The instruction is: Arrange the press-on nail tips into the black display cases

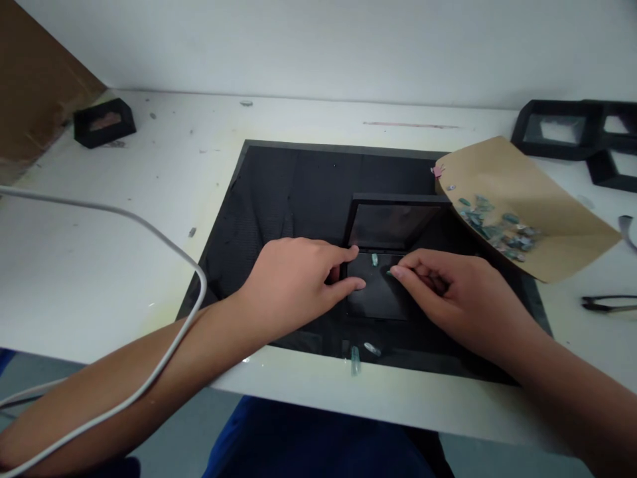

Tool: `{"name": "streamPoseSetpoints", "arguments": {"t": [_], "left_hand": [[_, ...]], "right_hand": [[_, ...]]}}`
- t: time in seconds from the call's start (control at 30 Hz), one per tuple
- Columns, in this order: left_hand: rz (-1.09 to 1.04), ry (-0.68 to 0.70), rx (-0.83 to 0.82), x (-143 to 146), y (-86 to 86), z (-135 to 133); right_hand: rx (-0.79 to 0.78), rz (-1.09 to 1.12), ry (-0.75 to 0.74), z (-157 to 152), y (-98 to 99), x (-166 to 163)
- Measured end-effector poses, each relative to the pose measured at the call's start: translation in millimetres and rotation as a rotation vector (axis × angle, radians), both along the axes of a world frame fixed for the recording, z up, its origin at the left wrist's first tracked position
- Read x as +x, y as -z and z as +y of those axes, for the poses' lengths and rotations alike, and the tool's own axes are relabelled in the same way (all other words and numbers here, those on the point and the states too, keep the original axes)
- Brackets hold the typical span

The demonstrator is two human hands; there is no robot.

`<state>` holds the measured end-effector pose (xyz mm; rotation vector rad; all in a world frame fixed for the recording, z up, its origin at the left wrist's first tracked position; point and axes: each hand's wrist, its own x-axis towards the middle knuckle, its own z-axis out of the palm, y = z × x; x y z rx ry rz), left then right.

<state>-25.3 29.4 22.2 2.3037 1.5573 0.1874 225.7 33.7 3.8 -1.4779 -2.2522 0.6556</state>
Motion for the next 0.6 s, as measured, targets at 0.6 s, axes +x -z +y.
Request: {"name": "streamPoseSetpoints", "arguments": {"t": [0.6], "left_hand": [[-0.011, 0.030, 0.046, -1, 1.3, 0]], "right_hand": [[0.371, 0.004, -0.315, -6, 6.3, -2]]}}
